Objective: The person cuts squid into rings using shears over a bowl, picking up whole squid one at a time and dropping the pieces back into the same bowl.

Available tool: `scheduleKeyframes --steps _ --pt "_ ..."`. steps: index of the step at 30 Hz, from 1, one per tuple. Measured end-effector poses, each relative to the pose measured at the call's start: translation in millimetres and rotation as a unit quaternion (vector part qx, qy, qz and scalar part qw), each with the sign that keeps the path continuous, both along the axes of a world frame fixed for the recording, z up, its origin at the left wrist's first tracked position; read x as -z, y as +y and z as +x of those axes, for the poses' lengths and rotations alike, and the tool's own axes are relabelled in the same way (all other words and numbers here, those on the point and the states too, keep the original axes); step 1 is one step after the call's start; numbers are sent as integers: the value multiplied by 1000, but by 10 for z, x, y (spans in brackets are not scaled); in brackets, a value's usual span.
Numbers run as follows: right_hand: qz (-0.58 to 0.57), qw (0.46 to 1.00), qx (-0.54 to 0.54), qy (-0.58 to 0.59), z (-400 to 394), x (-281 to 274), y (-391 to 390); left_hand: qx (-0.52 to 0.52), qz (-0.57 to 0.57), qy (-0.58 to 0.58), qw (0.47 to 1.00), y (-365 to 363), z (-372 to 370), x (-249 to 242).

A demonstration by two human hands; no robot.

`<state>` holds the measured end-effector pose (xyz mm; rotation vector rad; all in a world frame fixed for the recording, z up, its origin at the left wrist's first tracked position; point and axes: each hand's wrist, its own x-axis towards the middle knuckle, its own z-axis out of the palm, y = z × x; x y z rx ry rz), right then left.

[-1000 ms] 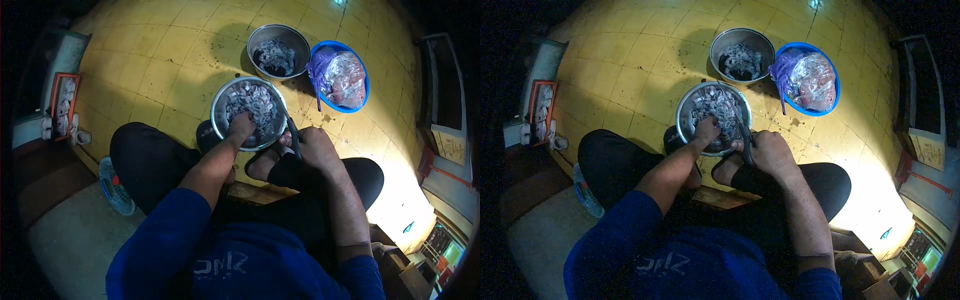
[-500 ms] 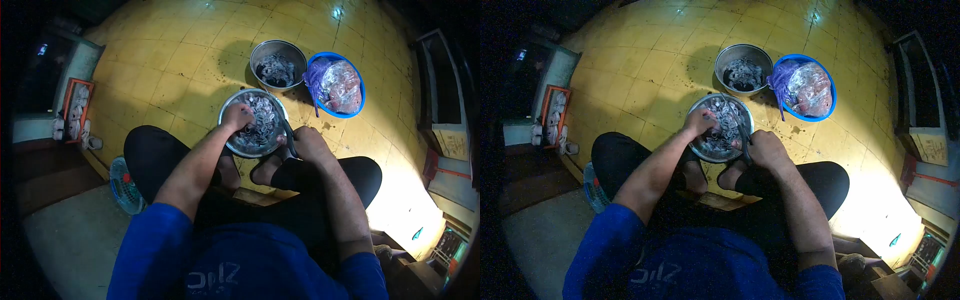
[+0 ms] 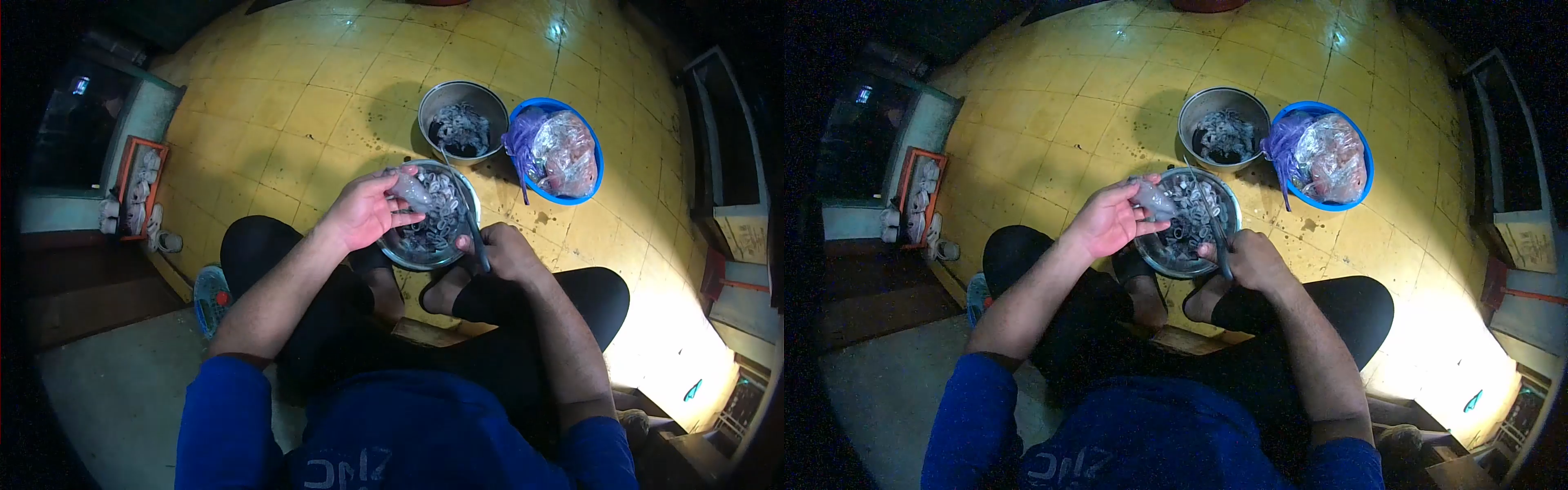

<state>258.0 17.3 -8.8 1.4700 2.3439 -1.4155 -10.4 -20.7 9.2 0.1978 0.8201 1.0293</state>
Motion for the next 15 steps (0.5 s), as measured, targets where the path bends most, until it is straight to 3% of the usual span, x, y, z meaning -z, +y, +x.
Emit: scheduleKeyframes --steps 2,5,8,10,12,14,15 --pt "-85 996 14 12 -32 -120 -10 -17 14 11 1000 -13 4 -44" --pt "-109 993 12 54 -69 -82 -50 -84 -34 -66 994 48 68 -22" --pt "-105 993 -13 59 -128 -140 -58 -64 -4 -140 988 65 20 242" --pt "-114 992 -18 51 -119 -25 -46 -74 -33 -121 989 78 93 110" --pt "-134 989 -6 54 -105 7 -29 -20 -25 39 999 80 122 117" --pt "-131 991 -8 41 -113 10 -29 -25 -12 59 998 64 168 226" --pt "-126 991 -9 34 -121 7 -33 -3 31 154 988 66 192 216"
